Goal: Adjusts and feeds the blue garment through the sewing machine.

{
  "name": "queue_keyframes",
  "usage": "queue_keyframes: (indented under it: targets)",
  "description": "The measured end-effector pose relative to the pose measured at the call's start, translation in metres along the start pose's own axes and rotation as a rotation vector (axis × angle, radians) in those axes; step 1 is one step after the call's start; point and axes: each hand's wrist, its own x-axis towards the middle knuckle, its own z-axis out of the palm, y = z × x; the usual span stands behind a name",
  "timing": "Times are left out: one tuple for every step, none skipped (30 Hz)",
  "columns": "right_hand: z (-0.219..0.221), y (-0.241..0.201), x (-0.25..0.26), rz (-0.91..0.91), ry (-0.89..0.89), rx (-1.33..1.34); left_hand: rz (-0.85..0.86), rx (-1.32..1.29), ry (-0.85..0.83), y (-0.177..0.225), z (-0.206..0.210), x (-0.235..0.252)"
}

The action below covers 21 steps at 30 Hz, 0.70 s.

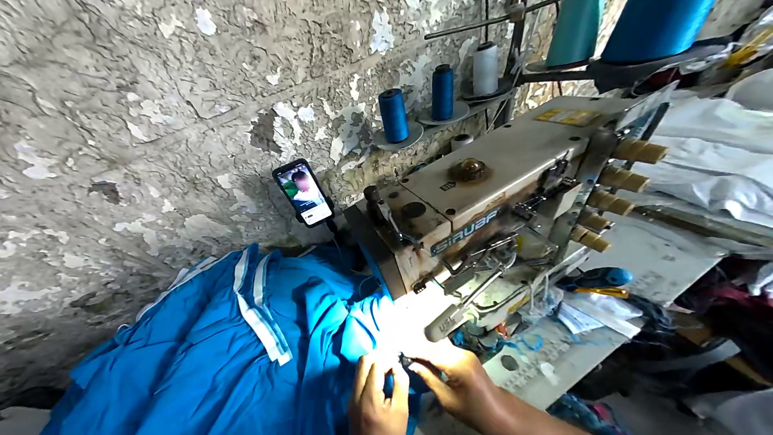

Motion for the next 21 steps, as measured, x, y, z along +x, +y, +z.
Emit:
queue_keyframes:
  targets:
    - [0.0, 0.0, 0.001, -0.04, -0.014, -0.037, 0.007, 0.021, 0.004, 0.001, 0.001, -0.001]
    - [0.0, 0.001, 0.001, -0.082, -0.032, -0.064, 0.006, 0.033, 0.004, 0.001, 0.001, -0.001]
    - [0.001, 0.002, 0.0, -0.116, -0.05, -0.079, 0.0, 0.033, 0.0, 0.002, 0.001, -0.002]
    - [0.002, 0.002, 0.0, -0.139, -0.07, -0.094, -0.012, 0.019, -0.006, 0.001, 0.0, -0.002]
    - [0.002, 0.002, 0.0, -0.155, -0.089, -0.116, -0.037, -0.006, -0.015, 0.001, 0.0, -0.001]
    - [0.003, 0.002, -0.001, -0.165, -0.096, -0.146, -0.076, -0.044, -0.031, 0.001, -0.001, -0.001]
    - [0.003, 0.001, 0.0, -0.174, -0.095, -0.173, -0.128, -0.089, -0.054, 0.0, -0.003, -0.001]
    - [0.004, 0.002, 0.0, -0.201, -0.079, -0.197, -0.184, -0.133, -0.08, 0.001, -0.005, -0.001]
    - [0.004, 0.004, 0.002, -0.238, -0.059, -0.205, -0.228, -0.164, -0.099, 0.002, -0.007, 0.0]
    - [0.003, 0.004, 0.003, -0.261, -0.054, -0.195, -0.259, -0.184, -0.109, 0.004, -0.008, 0.0]
    - [0.003, 0.003, 0.004, -0.258, -0.052, -0.17, -0.28, -0.203, -0.107, 0.005, -0.007, -0.001]
    - [0.003, 0.001, 0.005, -0.225, -0.053, -0.129, -0.285, -0.225, -0.092, 0.005, -0.006, -0.003]
    - [0.001, -0.001, 0.008, -0.176, -0.06, -0.072, -0.282, -0.249, -0.072, 0.004, -0.002, -0.006]
    - [0.0, -0.001, 0.009, -0.127, -0.05, -0.019, -0.273, -0.262, -0.055, 0.003, 0.0, -0.008]
    - [0.0, -0.001, 0.01, -0.078, -0.043, 0.038, -0.264, -0.266, -0.043, 0.002, 0.002, -0.009]
    - [0.0, 0.0, 0.009, -0.028, -0.043, 0.097, -0.257, -0.269, -0.041, 0.0, 0.002, -0.008]
    - [0.0, 0.001, 0.008, 0.024, -0.048, 0.15, -0.254, -0.277, -0.045, -0.002, 0.001, -0.009]
    - [0.0, 0.002, 0.008, 0.082, -0.052, 0.208, -0.251, -0.292, -0.051, -0.003, 0.001, -0.009]
    - [-0.001, 0.002, 0.008, 0.144, -0.059, 0.275, -0.255, -0.321, -0.062, -0.003, 0.0, -0.008]
    - [-0.003, 0.001, 0.008, 0.201, -0.073, 0.353, -0.274, -0.371, -0.084, -0.003, -0.003, -0.008]
    - [-0.004, -0.001, 0.009, 0.246, -0.091, 0.422, -0.303, -0.433, -0.105, -0.003, -0.006, -0.006]
